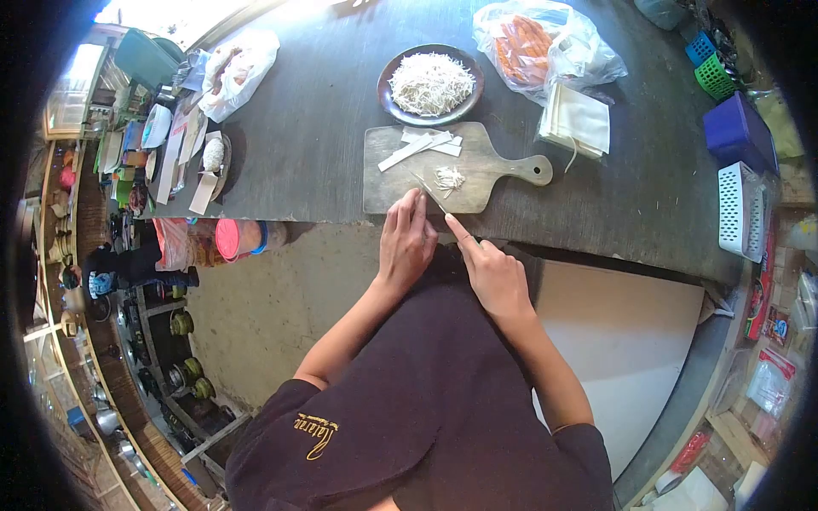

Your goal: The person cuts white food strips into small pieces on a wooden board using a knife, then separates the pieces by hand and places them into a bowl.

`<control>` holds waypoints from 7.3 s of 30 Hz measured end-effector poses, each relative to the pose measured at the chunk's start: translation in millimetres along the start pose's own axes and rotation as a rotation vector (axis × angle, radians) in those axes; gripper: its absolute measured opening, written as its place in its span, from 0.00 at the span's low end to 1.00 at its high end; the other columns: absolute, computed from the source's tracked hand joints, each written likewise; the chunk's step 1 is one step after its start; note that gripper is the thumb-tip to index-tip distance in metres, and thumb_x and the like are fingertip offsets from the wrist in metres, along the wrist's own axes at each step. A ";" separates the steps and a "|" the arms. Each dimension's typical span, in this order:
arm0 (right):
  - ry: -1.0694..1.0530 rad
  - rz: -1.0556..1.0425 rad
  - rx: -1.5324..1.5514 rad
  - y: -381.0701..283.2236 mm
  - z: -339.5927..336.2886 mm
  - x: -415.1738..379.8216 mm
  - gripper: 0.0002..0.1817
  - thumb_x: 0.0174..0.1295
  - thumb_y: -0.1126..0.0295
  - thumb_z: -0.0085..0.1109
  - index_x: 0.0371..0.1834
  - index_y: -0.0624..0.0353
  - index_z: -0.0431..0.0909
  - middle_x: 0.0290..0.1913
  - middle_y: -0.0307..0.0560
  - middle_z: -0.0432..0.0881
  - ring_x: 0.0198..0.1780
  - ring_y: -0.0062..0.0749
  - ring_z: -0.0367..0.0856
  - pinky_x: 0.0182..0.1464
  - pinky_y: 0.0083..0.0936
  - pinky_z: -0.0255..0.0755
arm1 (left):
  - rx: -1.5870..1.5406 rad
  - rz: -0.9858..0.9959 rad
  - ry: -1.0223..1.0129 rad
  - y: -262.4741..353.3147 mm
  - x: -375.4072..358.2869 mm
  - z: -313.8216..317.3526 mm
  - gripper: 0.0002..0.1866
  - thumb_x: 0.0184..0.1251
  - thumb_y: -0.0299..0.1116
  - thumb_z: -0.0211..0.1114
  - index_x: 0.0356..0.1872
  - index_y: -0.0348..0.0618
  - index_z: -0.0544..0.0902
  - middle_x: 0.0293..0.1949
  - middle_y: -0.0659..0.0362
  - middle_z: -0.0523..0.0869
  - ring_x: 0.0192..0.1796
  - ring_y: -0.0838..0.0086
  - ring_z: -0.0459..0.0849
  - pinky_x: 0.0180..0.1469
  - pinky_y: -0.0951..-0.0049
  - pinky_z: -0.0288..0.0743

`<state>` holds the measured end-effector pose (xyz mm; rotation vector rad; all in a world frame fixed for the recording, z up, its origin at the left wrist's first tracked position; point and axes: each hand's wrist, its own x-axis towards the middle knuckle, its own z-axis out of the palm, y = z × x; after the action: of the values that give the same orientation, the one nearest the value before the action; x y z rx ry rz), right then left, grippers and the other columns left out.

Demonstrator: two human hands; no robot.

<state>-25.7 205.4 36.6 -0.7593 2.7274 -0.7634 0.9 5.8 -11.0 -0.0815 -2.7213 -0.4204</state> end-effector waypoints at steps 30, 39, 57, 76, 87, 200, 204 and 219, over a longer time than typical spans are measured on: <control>0.085 -0.062 -0.034 10.2 16.1 -2.6 0.33 0.82 0.60 0.58 0.88 0.21 0.65 0.26 0.50 0.81 0.26 0.50 0.88 0.28 0.47 0.84 | 0.018 -0.004 -0.002 0.0 -1.9 3.0 0.31 0.65 0.25 0.66 0.70 0.21 0.77 0.71 0.42 0.76 0.72 0.49 0.75 0.76 0.55 0.73; 0.012 -0.015 -0.051 0.3 4.8 -0.3 0.32 0.83 0.62 0.56 0.87 0.23 0.66 0.29 0.53 0.82 0.30 0.53 0.87 0.34 0.50 0.83 | 0.031 0.006 -0.010 -1.0 -3.8 5.9 0.31 0.65 0.26 0.65 0.70 0.21 0.77 0.71 0.43 0.76 0.72 0.50 0.75 0.76 0.55 0.73; 0.074 -0.036 -0.037 4.7 5.8 -6.0 0.33 0.82 0.60 0.57 0.87 0.20 0.65 0.26 0.50 0.82 0.26 0.50 0.88 0.29 0.48 0.84 | 0.062 -0.004 -0.012 -0.3 -4.7 6.7 0.33 0.66 0.28 0.65 0.72 0.22 0.76 0.73 0.43 0.76 0.74 0.51 0.74 0.79 0.57 0.71; 0.113 -0.072 0.029 -2.4 21.3 30.4 0.31 0.83 0.61 0.56 0.87 0.23 0.67 0.29 0.51 0.86 0.30 0.52 0.90 0.32 0.49 0.86 | 0.026 0.007 0.009 0.8 -3.7 7.3 0.32 0.65 0.26 0.64 0.71 0.21 0.76 0.71 0.42 0.76 0.71 0.49 0.75 0.77 0.54 0.72; 0.066 -0.010 0.004 3.5 4.3 -11.8 0.32 0.83 0.59 0.56 0.88 0.19 0.64 0.27 0.51 0.82 0.28 0.52 0.89 0.31 0.50 0.84 | 0.035 -0.006 -0.004 -1.1 -5.3 7.9 0.35 0.65 0.27 0.65 0.74 0.23 0.75 0.74 0.43 0.76 0.74 0.50 0.74 0.79 0.57 0.71; -0.053 0.002 0.205 -9.9 -16.0 1.3 0.29 0.85 0.65 0.56 0.86 0.32 0.70 0.35 0.64 0.87 0.36 0.59 0.89 0.41 0.51 0.77 | -0.079 -0.081 0.021 2.9 -8.3 1.6 0.36 0.65 0.29 0.68 0.75 0.25 0.75 0.74 0.49 0.76 0.77 0.59 0.74 0.80 0.62 0.70; -0.046 -0.022 0.190 -7.4 -12.1 -1.1 0.29 0.85 0.64 0.56 0.87 0.32 0.69 0.37 0.64 0.87 0.38 0.60 0.90 0.42 0.50 0.79 | -0.047 -0.062 0.038 1.2 -9.2 4.0 0.36 0.64 0.30 0.68 0.74 0.26 0.76 0.73 0.49 0.77 0.77 0.60 0.74 0.80 0.62 0.71; -0.066 0.000 0.190 -4.6 -15.3 -1.8 0.28 0.85 0.66 0.55 0.86 0.36 0.71 0.44 0.69 0.88 0.45 0.65 0.90 0.44 0.50 0.80 | -0.068 -0.083 0.040 1.1 -10.1 5.6 0.35 0.65 0.31 0.70 0.73 0.28 0.78 0.73 0.51 0.76 0.77 0.62 0.73 0.79 0.63 0.73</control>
<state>-27.2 209.5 52.1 -0.7285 2.5518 -0.9629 8.4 8.5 -19.5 0.0213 -2.6781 -0.5324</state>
